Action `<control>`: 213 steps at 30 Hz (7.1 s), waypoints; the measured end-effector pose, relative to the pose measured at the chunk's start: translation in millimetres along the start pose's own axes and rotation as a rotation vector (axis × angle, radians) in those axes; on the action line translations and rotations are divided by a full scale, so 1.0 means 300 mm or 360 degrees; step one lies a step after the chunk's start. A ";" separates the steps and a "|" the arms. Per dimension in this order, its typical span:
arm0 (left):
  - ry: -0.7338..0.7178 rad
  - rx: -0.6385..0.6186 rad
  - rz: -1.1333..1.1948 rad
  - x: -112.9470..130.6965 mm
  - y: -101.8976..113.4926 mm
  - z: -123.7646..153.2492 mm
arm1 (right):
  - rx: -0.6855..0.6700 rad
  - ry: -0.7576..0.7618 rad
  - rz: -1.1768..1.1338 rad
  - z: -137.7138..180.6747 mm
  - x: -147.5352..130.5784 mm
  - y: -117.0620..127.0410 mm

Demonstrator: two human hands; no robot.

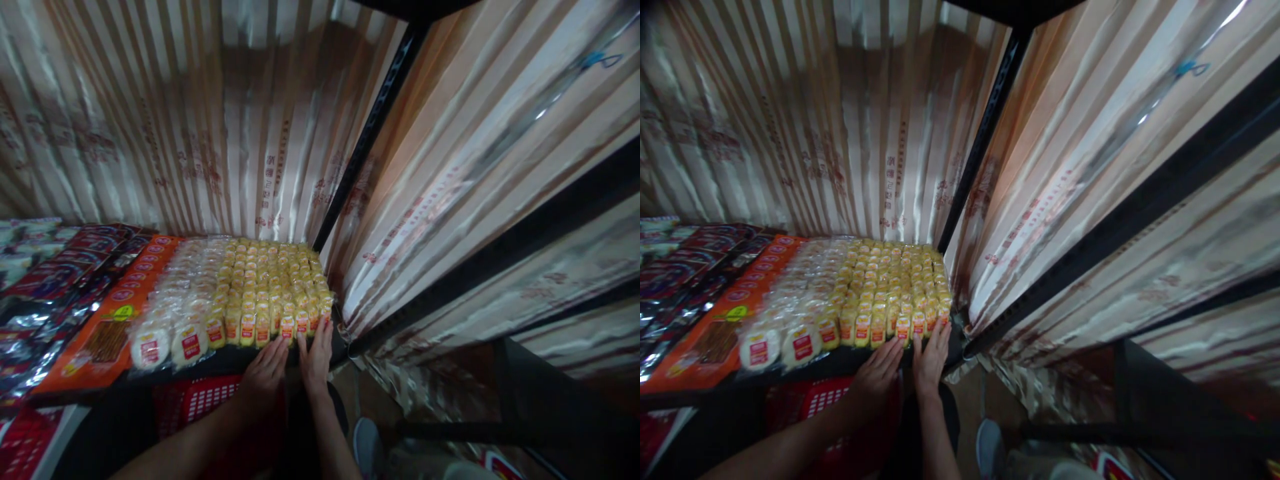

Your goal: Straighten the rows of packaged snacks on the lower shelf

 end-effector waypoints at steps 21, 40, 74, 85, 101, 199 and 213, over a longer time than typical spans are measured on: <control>0.0887 0.0097 -0.0183 -0.263 0.180 0.324 | -0.0284 0.0918 0.0676 0.324 -0.372 -0.246; 0.0656 0.0135 -0.0147 -0.355 0.155 0.237 | -0.0247 0.0707 0.0787 0.278 -0.380 -0.315; 0.0282 -0.0117 -0.0241 -0.390 0.171 0.114 | 0.0171 0.0306 0.0595 0.161 -0.252 -0.136; 0.0095 -0.0185 -0.0176 -0.384 0.202 0.035 | 0.0271 0.0315 0.0791 0.088 -0.322 -0.101; 0.0530 -0.0652 0.0024 -0.878 -0.115 -0.360 | -0.0998 0.0348 0.0960 -0.520 -0.492 -0.366; -0.0091 -0.1254 0.0374 -0.303 -0.101 -0.470 | 0.0011 -0.0267 0.0386 -0.130 -0.058 0.118; 0.0028 -0.1133 0.0301 -0.340 0.003 -0.437 | 0.0206 -0.0290 0.0370 -0.072 -0.044 0.051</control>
Point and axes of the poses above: each hand's wrist, its own z-axis away from the middle knuckle, its own y-axis out of the back of the hand, x = y × z, the point moved 10 cm from there along -z, towards the middle knuckle, and after that the axes turned 15 degrees about -x, right-handed, at the moved point
